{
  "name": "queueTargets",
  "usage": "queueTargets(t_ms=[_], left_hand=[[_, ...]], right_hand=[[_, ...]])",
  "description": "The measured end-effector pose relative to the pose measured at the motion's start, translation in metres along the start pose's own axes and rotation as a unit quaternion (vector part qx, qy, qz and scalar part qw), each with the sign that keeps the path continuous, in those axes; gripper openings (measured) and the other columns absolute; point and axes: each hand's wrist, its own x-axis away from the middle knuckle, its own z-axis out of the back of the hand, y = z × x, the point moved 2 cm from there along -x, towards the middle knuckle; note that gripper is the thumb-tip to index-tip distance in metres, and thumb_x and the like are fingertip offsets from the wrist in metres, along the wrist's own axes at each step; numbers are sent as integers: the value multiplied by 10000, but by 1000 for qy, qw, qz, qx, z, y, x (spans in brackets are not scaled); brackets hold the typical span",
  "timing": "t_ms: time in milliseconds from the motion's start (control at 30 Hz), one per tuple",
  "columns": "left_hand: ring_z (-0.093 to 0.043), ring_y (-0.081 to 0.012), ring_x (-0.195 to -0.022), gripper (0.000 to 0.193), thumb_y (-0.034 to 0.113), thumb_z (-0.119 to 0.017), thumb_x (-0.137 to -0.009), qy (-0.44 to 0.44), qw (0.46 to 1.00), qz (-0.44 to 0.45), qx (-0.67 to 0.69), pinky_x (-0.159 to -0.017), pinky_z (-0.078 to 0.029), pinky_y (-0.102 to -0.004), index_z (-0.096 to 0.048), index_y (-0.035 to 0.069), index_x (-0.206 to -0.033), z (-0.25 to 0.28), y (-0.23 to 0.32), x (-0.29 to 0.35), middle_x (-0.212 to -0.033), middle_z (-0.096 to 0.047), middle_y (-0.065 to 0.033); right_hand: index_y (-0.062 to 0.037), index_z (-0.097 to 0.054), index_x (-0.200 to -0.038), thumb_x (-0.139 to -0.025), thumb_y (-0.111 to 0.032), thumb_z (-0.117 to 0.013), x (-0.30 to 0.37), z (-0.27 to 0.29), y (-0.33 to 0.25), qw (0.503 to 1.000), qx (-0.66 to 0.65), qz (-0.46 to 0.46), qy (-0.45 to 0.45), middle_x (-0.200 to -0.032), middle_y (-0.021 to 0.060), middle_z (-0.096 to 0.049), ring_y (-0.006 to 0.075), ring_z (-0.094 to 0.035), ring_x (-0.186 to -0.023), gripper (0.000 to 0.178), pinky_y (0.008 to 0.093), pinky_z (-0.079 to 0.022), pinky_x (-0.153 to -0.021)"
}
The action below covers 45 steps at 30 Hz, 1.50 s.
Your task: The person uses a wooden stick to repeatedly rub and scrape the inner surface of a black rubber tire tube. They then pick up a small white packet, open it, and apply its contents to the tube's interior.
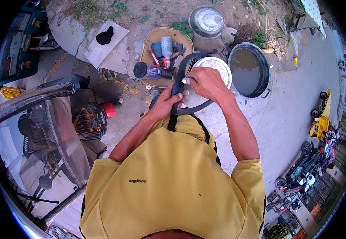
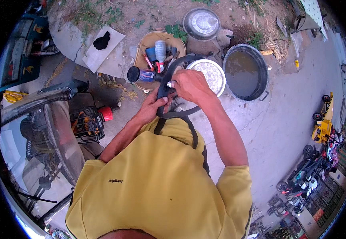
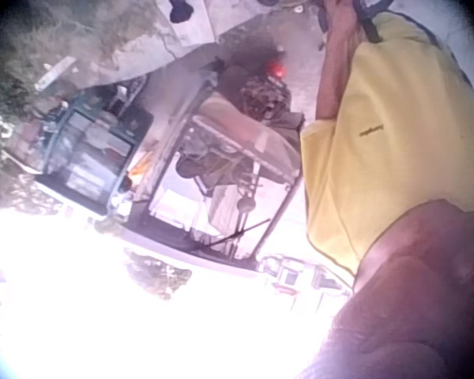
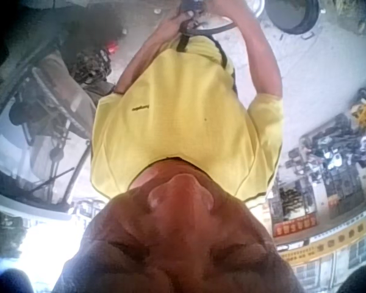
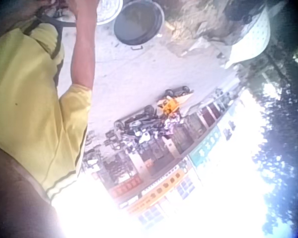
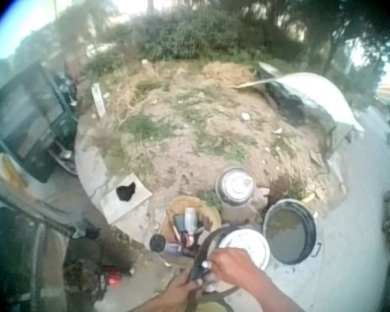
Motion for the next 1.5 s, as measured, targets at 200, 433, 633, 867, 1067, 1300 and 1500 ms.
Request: queueTargets(t_ms=[200,433,633,867,1067,1300,1500], left_hand=[[-564,-120,-773,437,63,-582,-1025,10,1000,-11,20,-677,-482,-298,-503,39,-1454,-6,8,2,-1027,-614,-53],[-564,-121,-762,450,58,-582,-1024,-4,999,-13,46,-675,-481,-296,-498,57,-1466,-1,4,0,-1020,-625,-48],[-568,-118,-761,435,66,-586,-1031,2,999,-21,37,-677,-488,-299,-505,64,-1459,-2,6,3,-1012,-624,-40],[-575,-106,-753,485,91,-597,-1056,1,998,-8,62,-667,-488,-287,-453,76,-1518,0,6,3,-972,-616,-48],[-574,-108,-759,437,87,-604,-1043,-4,996,-9,85,-660,-478,-286,-483,63,-1461,6,2,2,-976,-615,-54],[-570,-123,-733,400,77,-606,-1034,-21,994,-4,111,-649,-470,-293,-506,64,-1421,6,7,8,-997,-608,-75],[-557,-143,-753,421,86,-624,-1027,-29,988,20,152,-671,-471,-303,-489,73,-1426,14,8,13,-998,-593,-90]], right_hand=[[-48,-789,-968,-925,-196,-697,3,1,-7,1000,-24,16,-3,-976,171,-744,400,-718,-959,180,529,-553,-829],[-51,-787,-953,-917,-198,-689,4,-4,0,1000,-21,5,-10,-981,166,-751,404,-721,-958,179,530,-558,-830],[-58,-794,-960,-915,-197,-688,-6,0,-4,1000,-9,-6,-9,-986,157,-758,399,-725,-967,181,529,-565,-833],[-70,-785,-1037,-933,-214,-685,2,-7,-2,999,-53,-3,8,-1017,173,-762,406,-722,-973,204,530,-559,-840],[-55,-748,-1092,-961,-232,-700,16,-17,2,992,-111,-56,7,-1022,200,-757,411,-719,-987,226,521,-552,-847],[0,-644,-1186,-974,-93,-699,46,-74,19,847,-504,-129,110,-998,101,-727,209,-686,-925,238,372,-540,-905],[-20,-730,-1203,-991,-103,-736,55,-92,8,811,-554,-123,141,-1012,61,-750,121,-653,-963,228,305,-531,-898]])
